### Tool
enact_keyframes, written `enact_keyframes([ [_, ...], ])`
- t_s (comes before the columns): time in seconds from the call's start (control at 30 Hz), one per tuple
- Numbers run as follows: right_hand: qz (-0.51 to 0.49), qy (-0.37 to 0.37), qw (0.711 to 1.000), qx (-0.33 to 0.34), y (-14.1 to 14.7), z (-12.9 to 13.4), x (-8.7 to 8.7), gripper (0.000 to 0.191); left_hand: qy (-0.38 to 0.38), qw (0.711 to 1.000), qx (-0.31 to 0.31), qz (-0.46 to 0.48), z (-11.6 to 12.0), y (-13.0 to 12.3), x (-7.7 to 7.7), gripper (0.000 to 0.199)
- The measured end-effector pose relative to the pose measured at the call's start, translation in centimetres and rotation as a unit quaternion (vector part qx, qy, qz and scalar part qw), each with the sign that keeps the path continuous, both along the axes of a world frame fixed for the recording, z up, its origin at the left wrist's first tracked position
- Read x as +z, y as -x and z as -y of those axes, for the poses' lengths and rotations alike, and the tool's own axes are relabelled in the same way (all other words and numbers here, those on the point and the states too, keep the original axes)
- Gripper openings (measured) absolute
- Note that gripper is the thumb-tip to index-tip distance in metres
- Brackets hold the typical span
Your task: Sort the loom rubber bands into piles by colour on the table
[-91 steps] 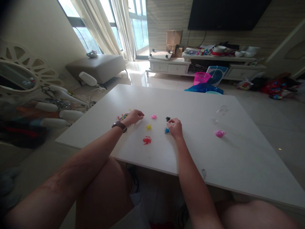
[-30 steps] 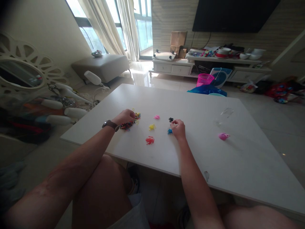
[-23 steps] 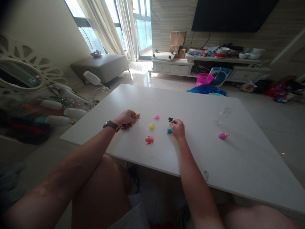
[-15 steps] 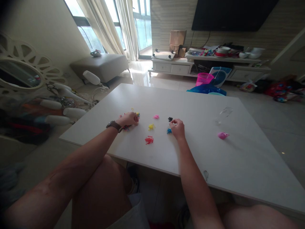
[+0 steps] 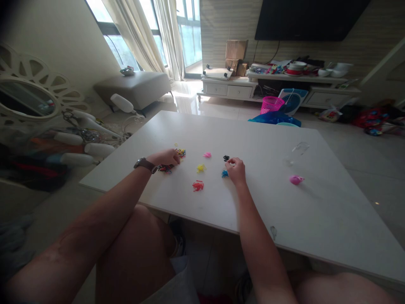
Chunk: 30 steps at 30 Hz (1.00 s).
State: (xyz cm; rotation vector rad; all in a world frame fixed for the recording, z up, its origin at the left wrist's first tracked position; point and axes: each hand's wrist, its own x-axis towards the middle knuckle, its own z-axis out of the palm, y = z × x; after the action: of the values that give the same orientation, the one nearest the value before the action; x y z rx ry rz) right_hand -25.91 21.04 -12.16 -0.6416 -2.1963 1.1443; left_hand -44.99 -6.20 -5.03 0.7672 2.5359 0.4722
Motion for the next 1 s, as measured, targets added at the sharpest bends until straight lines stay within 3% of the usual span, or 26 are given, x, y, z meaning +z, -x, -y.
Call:
enact_keyframes([
  [0.1, 0.001, 0.000, 1.000, 0.000, 0.0, 0.0, 0.0, 0.014, 0.050, 0.997, -0.045, 0.026, 0.7, -0.1, 0.8, 0.018],
  [0.23, 0.000, -0.004, 1.000, 0.001, 0.0, 0.0, -0.1, 0.015, 0.043, 0.996, -0.050, 0.057, 1.5, 0.1, 1.0, 0.011],
  [0.37, 0.001, -0.010, 1.000, 0.003, 0.1, -0.1, -0.2, 0.015, 0.036, 0.996, -0.043, 0.070, 1.9, 0.7, 0.6, 0.015],
  [0.57, 0.004, -0.011, 1.000, 0.002, 0.1, -0.2, -0.3, 0.015, 0.095, 0.991, -0.048, 0.081, 1.6, 0.6, 0.1, 0.019],
  [0.77, 0.010, -0.004, 1.000, 0.004, 0.0, -0.2, -0.3, 0.016, 0.105, 0.992, -0.050, 0.056, 1.2, 0.0, 0.0, 0.020],
  [0.93, 0.014, -0.005, 1.000, 0.003, 0.0, -0.1, -0.2, 0.015, 0.148, 0.985, -0.073, 0.044, 0.8, 0.2, -0.9, 0.018],
  [1.0, 0.014, -0.007, 1.000, 0.003, 0.0, -0.1, -0.1, 0.015, 0.100, 0.993, -0.050, 0.031, 0.8, 0.3, -1.4, 0.019],
])
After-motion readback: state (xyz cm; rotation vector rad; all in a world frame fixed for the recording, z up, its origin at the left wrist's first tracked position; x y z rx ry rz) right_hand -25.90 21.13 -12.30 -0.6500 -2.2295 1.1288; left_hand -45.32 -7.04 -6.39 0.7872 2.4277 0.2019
